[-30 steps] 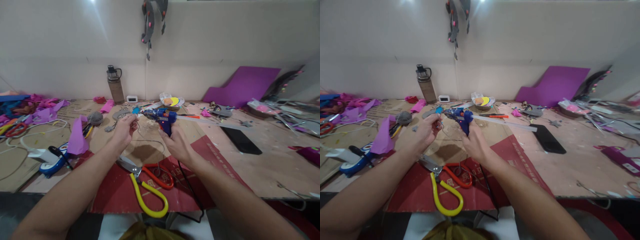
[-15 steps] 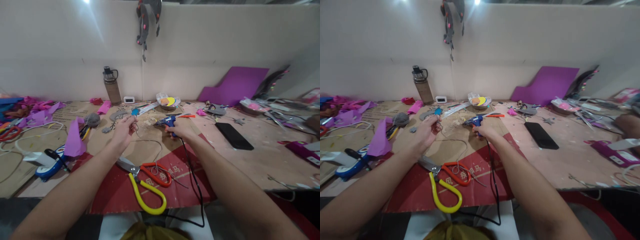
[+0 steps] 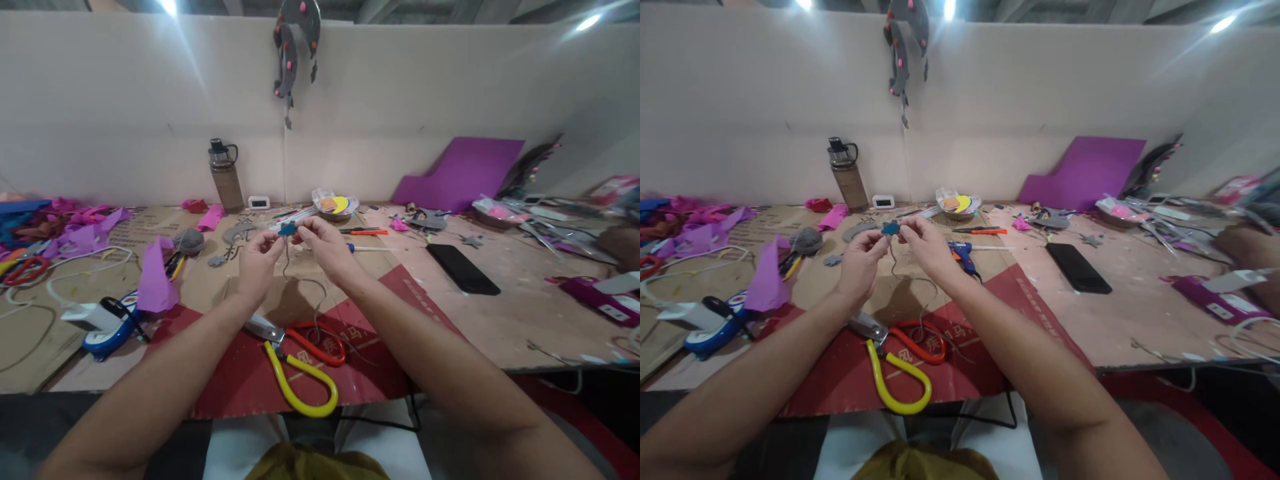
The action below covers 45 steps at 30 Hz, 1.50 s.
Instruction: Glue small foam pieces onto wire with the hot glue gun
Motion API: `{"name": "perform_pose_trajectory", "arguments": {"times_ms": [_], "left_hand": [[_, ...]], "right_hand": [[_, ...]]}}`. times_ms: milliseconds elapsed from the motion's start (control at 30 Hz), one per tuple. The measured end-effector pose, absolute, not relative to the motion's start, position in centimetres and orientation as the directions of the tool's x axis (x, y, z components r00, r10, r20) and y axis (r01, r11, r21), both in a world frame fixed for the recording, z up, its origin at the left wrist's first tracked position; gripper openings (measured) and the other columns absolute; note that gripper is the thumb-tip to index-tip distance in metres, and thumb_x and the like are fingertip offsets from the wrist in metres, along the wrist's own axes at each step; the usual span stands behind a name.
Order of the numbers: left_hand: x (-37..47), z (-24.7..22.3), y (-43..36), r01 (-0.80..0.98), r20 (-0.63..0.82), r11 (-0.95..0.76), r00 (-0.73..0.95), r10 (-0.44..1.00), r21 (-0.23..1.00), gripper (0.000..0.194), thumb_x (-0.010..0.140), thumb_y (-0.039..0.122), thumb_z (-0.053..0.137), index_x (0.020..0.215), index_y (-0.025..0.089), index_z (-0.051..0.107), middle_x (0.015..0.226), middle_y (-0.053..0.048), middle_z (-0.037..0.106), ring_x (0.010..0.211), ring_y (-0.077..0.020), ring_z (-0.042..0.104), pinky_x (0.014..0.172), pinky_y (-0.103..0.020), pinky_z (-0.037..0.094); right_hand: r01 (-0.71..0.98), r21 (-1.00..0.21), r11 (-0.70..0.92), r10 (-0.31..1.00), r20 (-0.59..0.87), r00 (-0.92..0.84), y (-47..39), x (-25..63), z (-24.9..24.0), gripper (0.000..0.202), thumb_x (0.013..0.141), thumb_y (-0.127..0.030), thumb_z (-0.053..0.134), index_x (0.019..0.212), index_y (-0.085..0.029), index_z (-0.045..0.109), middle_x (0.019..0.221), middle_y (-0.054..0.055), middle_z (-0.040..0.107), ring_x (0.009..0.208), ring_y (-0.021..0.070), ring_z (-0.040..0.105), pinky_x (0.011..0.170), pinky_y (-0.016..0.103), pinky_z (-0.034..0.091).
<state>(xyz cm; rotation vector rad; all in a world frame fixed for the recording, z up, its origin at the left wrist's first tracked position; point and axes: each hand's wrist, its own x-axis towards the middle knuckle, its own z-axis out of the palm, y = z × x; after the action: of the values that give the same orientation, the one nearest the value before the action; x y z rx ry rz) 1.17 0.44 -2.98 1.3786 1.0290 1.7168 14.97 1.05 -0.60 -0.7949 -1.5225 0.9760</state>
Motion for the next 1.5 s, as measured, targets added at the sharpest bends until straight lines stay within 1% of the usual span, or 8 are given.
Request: {"name": "perform_pose_trajectory", "arguments": {"times_ms": [333, 567, 667, 767, 900, 1233, 1367, 1500], "left_hand": [[0.7, -2.6, 1.1, -0.091, 0.209, -0.198, 0.129, 0.969, 0.976, 0.02, 0.064, 0.023, 0.075, 0.083, 0.016, 0.075, 0.079, -0.004, 0.069, 0.065, -0.0107, 0.054, 0.063, -0.022, 0.04], [0.8, -1.0, 0.6, -0.058, 0.134, -0.125, 0.183, 0.974, 0.99, 0.016, 0.067, 0.029, 0.076, 0.072, 0.014, 0.071, 0.064, -0.003, 0.063, 0.056, -0.0103, 0.052, 0.054, -0.023, 0.038], [0.9, -0.8, 0.4, 0.025, 0.125, -0.133, 0.204, 0.971, 0.991, 0.016, 0.067, 0.028, 0.077, 0.065, 0.015, 0.068, 0.057, -0.002, 0.059, 0.051, -0.0095, 0.048, 0.051, -0.023, 0.035], [0.8, -1.2, 0.6, -0.032, 0.138, -0.134, 0.144, 0.98, 0.99, 0.016, 0.068, 0.027, 0.076, 0.064, 0.016, 0.065, 0.055, -0.001, 0.058, 0.05, -0.0096, 0.049, 0.051, -0.022, 0.036], [0.6, -1.7, 1.2, -0.129, 0.167, -0.161, 0.037, 0.985, 0.978, 0.018, 0.066, 0.026, 0.076, 0.063, 0.016, 0.062, 0.057, 0.0, 0.057, 0.052, -0.0096, 0.051, 0.054, -0.023, 0.039], [0.1, -2.1, 1.5, -0.101, 0.248, -0.26, -0.113, 0.962, 0.96, 0.017, 0.067, 0.024, 0.075, 0.065, 0.016, 0.06, 0.061, 0.001, 0.057, 0.056, -0.0094, 0.051, 0.057, -0.023, 0.037], [0.2, -2.3, 1.6, -0.061, 0.284, -0.295, -0.143, 0.948, 0.954, 0.017, 0.068, 0.025, 0.075, 0.065, 0.016, 0.061, 0.06, 0.001, 0.058, 0.056, -0.0092, 0.051, 0.057, -0.023, 0.037], [0.3, -2.3, 1.4, 0.02, 0.295, -0.295, -0.119, 0.948, 0.955, 0.017, 0.071, 0.027, 0.073, 0.067, 0.016, 0.06, 0.06, 0.0, 0.06, 0.055, -0.0101, 0.053, 0.056, -0.023, 0.04]], "right_hand": [[0.176, -0.889, 0.422, 0.903, 0.395, -0.169, 2.9, 17.6, -1.5, 0.015, 0.082, -0.033, 0.051, 0.075, -0.02, 0.052, 0.069, -0.002, 0.053, 0.065, 0.0123, 0.049, 0.066, 0.027, 0.04], [0.568, -0.633, 0.526, 0.849, 0.434, -0.302, 1.7, 18.6, -1.1, 0.015, 0.084, -0.021, 0.047, 0.07, -0.02, 0.048, 0.066, -0.002, 0.049, 0.064, 0.0131, 0.044, 0.061, 0.027, 0.031], [0.547, -0.619, 0.564, 0.825, 0.454, -0.336, 1.4, 18.3, -1.2, 0.013, 0.086, -0.021, 0.046, 0.074, -0.019, 0.05, 0.071, -0.001, 0.053, 0.069, 0.014, 0.048, 0.064, 0.028, 0.034], [0.398, -0.754, 0.523, 0.852, 0.453, -0.261, 1.4, 17.7, -1.7, 0.009, 0.089, -0.029, 0.048, 0.089, -0.02, 0.05, 0.08, 0.001, 0.059, 0.075, 0.0145, 0.056, 0.071, 0.03, 0.043], [0.166, -0.922, 0.349, 0.921, 0.306, -0.241, 1.0, 16.7, -2.7, 0.041, 0.077, -0.038, 0.066, 0.103, -0.022, 0.04, 0.089, 0.002, 0.062, 0.081, 0.0155, 0.063, 0.073, 0.032, 0.05], [-0.012, -0.988, 0.151, 0.954, 0.149, -0.262, 0.2, 14.1, -4.0, 0.047, 0.066, -0.024, 0.071, 0.096, -0.024, 0.035, 0.073, -0.007, 0.057, 0.066, 0.0118, 0.06, 0.064, 0.026, 0.047], [0.081, -0.952, 0.295, 0.939, 0.273, -0.211, 0.3, 14.4, -4.1, 0.02, 0.08, -0.024, 0.054, 0.094, -0.023, 0.039, 0.074, -0.005, 0.054, 0.061, 0.0117, 0.057, 0.062, 0.028, 0.046], [0.349, -0.768, 0.536, 0.84, 0.524, -0.137, 0.3, 15.3, -3.5, 0.01, 0.085, -0.021, 0.049, 0.096, -0.02, 0.051, 0.086, 0.002, 0.057, 0.076, 0.0149, 0.054, 0.073, 0.031, 0.045]]}}
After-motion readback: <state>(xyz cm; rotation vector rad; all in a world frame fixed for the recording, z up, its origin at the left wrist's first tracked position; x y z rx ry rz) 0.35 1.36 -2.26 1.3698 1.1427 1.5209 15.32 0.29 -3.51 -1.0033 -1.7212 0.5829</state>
